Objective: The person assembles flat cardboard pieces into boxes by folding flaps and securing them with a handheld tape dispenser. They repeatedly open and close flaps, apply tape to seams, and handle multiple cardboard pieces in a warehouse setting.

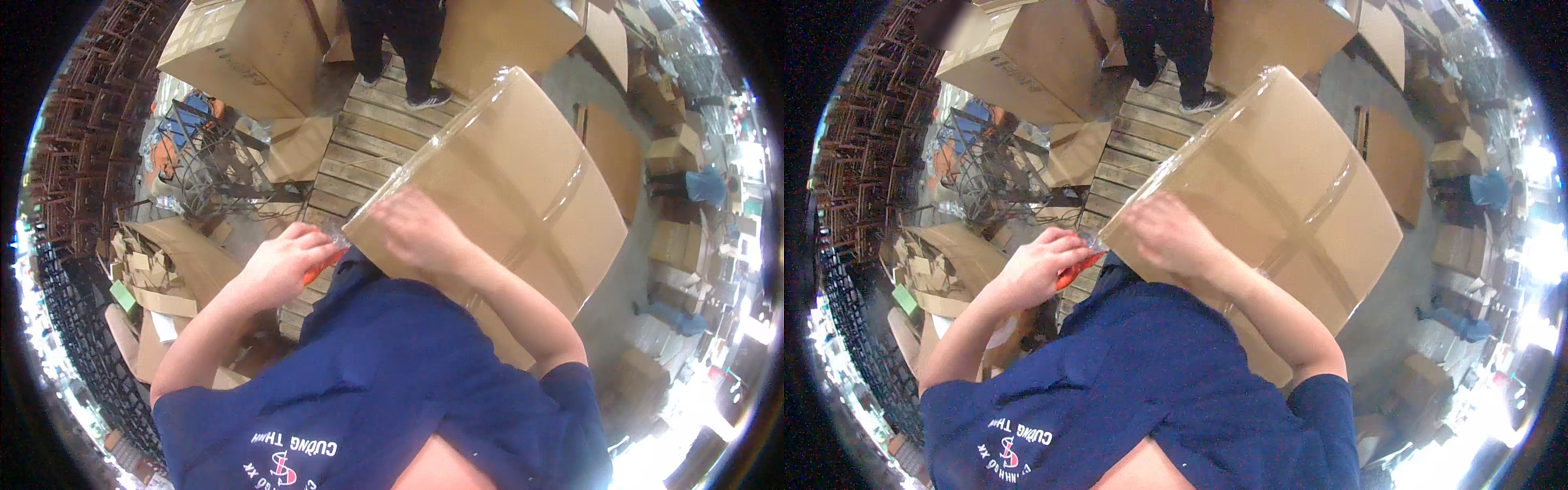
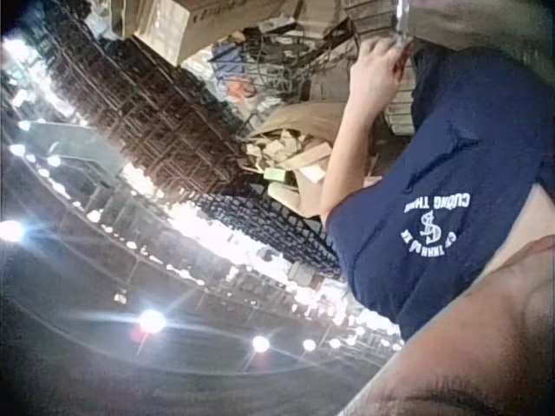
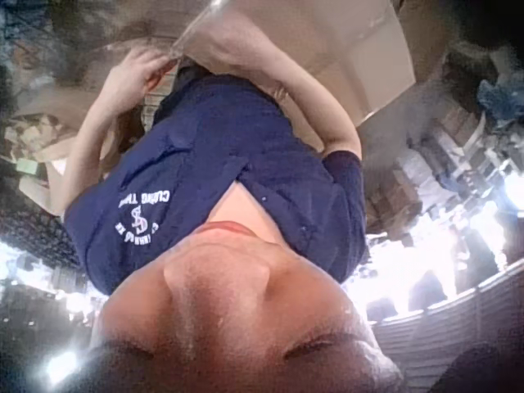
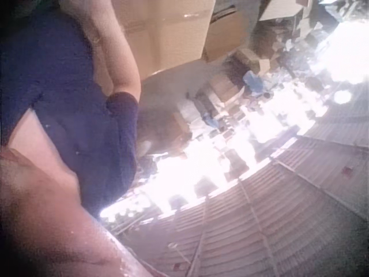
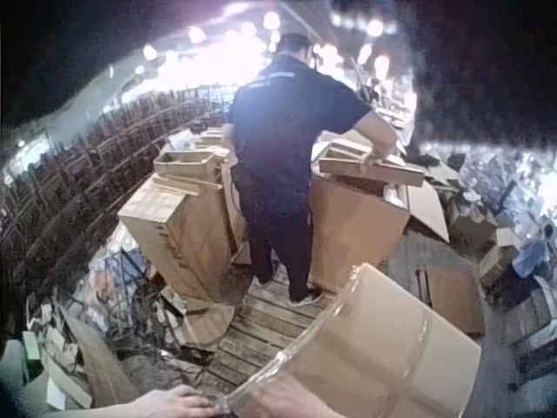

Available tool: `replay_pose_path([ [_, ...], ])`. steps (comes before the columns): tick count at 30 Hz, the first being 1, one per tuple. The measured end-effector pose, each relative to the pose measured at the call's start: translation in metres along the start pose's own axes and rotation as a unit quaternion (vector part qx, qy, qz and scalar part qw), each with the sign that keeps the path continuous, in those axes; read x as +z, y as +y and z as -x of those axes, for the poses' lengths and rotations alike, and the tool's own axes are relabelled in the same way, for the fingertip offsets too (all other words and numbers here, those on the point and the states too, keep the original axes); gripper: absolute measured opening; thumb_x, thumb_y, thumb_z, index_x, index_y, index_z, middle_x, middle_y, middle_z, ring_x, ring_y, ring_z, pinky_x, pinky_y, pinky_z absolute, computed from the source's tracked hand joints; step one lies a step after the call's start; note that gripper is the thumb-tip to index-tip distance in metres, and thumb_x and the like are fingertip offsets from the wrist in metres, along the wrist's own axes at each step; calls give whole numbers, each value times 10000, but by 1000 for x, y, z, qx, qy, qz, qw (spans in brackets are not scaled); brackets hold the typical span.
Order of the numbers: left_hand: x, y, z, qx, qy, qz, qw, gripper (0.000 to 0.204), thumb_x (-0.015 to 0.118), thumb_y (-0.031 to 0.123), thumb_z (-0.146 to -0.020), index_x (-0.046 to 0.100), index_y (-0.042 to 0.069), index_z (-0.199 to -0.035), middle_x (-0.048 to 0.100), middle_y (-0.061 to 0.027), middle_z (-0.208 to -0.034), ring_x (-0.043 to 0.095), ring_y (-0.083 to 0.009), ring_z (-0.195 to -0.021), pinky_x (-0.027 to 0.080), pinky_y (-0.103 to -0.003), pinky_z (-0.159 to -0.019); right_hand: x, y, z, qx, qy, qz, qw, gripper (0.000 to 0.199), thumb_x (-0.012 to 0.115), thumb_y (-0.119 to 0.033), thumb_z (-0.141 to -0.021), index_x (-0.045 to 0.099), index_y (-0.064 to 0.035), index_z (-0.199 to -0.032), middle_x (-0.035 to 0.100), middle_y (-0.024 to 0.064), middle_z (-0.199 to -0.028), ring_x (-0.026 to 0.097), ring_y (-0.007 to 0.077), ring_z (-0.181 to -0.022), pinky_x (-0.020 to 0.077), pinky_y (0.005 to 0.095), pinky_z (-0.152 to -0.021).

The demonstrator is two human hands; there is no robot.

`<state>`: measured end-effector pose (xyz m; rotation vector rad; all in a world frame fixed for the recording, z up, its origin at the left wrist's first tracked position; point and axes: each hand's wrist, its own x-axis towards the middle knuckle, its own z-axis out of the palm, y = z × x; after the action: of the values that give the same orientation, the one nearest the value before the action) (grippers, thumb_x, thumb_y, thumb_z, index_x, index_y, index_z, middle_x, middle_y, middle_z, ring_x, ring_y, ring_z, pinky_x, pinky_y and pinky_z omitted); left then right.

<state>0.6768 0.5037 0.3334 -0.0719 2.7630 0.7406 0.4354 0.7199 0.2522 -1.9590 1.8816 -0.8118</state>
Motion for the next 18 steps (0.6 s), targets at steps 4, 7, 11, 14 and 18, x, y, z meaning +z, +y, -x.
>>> replay_pose_path([
  [4,-19,-34,-76,-121,-414,-11,902,303,744,202,-948,894,137,-1204,840,-153,-1260,786,-361,-1183,643,-479,-976,50,-7,-31,-68,-87,113,987,610,785,-374,-1017,649,-38,-1508,698,153,-1496,625,345,-1457,397,593,-1332],
  [7,59,-132,-51,-84,-610,-71,785,341,829,231,-915,897,87,-1216,850,-167,-1267,809,-344,-1105,629,-492,-968,44,-13,-67,-81,-243,75,964,566,758,-464,-1034,690,-47,-1409,718,152,-1444,650,333,-1424,455,561,-1282],
  [11,7,-180,1,-231,-382,-31,894,276,736,186,-848,886,107,-1066,835,-203,-1059,793,-444,-1042,633,-540,-912,-44,91,-97,158,-272,52,948,306,666,-355,-1096,888,-180,-1211,848,131,-1194,783,374,-1181,611,543,-1080],
  [14,-59,-185,-11,-283,-233,82,927,407,667,31,-818,874,102,-1161,839,-204,-1090,794,-420,-1098,625,-515,-965,-186,251,-74,351,-192,245,883,281,658,-283,-1096,852,-176,-1269,834,101,-1301,748,348,-1306,557,601,-1160],
  [18,-67,-193,-16,-242,-179,35,953,362,688,63,-828,868,100,-1140,839,-208,-1098,796,-412,-1095,613,-487,-971,-253,300,-68,474,-169,344,793,405,610,-281,-1097,736,-66,-1416,733,188,-1460,682,406,-1395,528,648,-1168],
])
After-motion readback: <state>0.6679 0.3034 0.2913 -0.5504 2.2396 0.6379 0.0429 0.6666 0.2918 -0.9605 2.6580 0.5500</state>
